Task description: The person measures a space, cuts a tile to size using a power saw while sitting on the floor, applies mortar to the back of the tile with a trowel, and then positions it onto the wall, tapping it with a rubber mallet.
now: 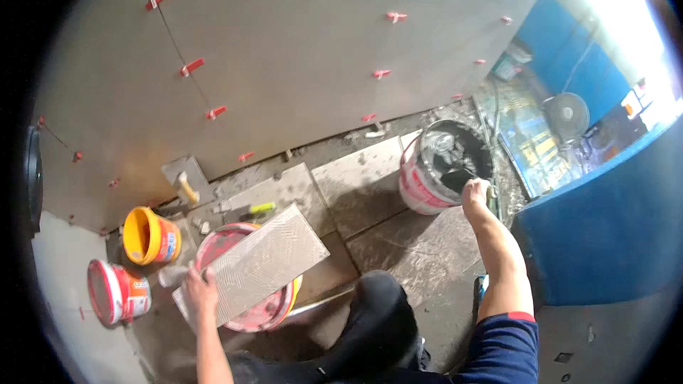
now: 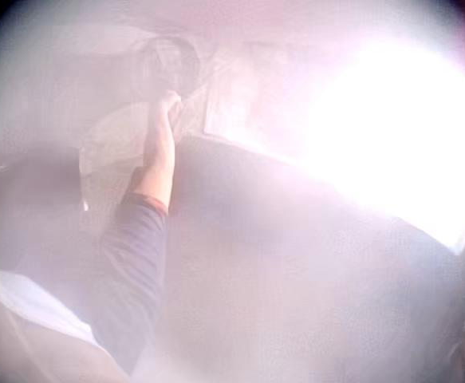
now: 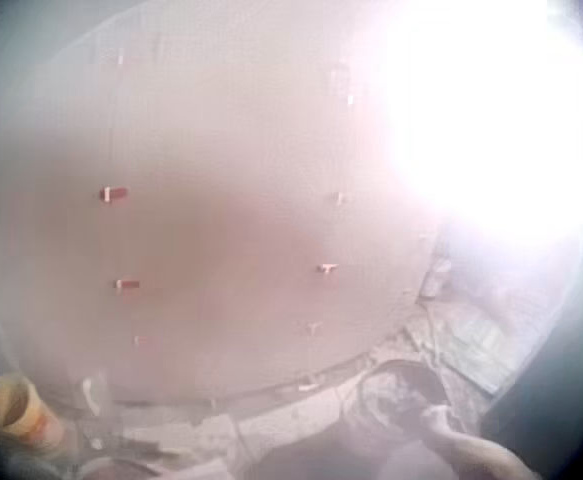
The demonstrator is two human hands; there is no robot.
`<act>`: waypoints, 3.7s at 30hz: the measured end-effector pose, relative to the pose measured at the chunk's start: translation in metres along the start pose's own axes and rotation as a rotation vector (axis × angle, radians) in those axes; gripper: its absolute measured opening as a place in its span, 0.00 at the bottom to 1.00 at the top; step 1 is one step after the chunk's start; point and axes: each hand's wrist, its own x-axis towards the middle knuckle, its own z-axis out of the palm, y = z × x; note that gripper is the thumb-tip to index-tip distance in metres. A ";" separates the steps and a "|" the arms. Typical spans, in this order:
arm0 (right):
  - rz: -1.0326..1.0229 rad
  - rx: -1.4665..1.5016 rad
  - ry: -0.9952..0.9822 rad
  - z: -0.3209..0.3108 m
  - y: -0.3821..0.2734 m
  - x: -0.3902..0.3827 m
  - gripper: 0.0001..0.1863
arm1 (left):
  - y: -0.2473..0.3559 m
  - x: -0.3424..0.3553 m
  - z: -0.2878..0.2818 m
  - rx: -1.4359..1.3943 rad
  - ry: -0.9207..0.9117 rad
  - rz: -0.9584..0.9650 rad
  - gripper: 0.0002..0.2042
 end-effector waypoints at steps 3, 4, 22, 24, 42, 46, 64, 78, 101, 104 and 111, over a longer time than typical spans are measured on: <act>-0.157 0.070 0.037 -0.010 0.032 0.004 0.13 | -0.014 0.004 0.019 0.019 0.050 0.027 0.31; -0.243 0.140 0.082 -0.042 0.035 -0.011 0.14 | -0.021 0.001 0.007 0.076 0.039 0.003 0.31; 0.193 1.160 -0.197 -0.012 0.027 0.040 0.28 | -0.005 -0.005 0.007 0.142 0.079 0.003 0.27; -0.001 1.069 -0.333 0.008 0.019 0.065 0.23 | 0.000 -0.005 0.009 0.145 0.057 -0.018 0.26; 0.349 2.198 -0.245 0.029 0.001 0.068 0.23 | 0.003 -0.003 0.007 0.101 0.026 -0.035 0.30; 0.243 1.879 0.063 -0.008 0.004 0.032 0.29 | -0.003 -0.013 0.003 0.157 0.029 -0.203 0.33; -0.977 1.616 -0.113 -0.234 -0.118 -0.232 0.16 | -0.034 -0.021 -0.019 -0.635 0.272 -0.240 0.28; -0.914 1.016 0.761 -0.290 -0.170 -0.267 0.23 | -0.102 -0.047 -0.014 -0.439 -0.006 -0.540 0.34; 0.038 2.331 -0.596 0.008 -0.018 -0.098 0.23 | -0.130 -0.036 0.004 -0.492 0.020 -0.499 0.34; -0.014 2.231 -0.567 -0.041 -0.016 -0.179 0.23 | -0.130 -0.040 0.005 -0.612 0.036 -0.514 0.33; -0.534 2.241 -1.506 -0.224 -0.068 -0.320 0.25 | -0.129 -0.032 0.014 -0.677 0.021 -0.502 0.30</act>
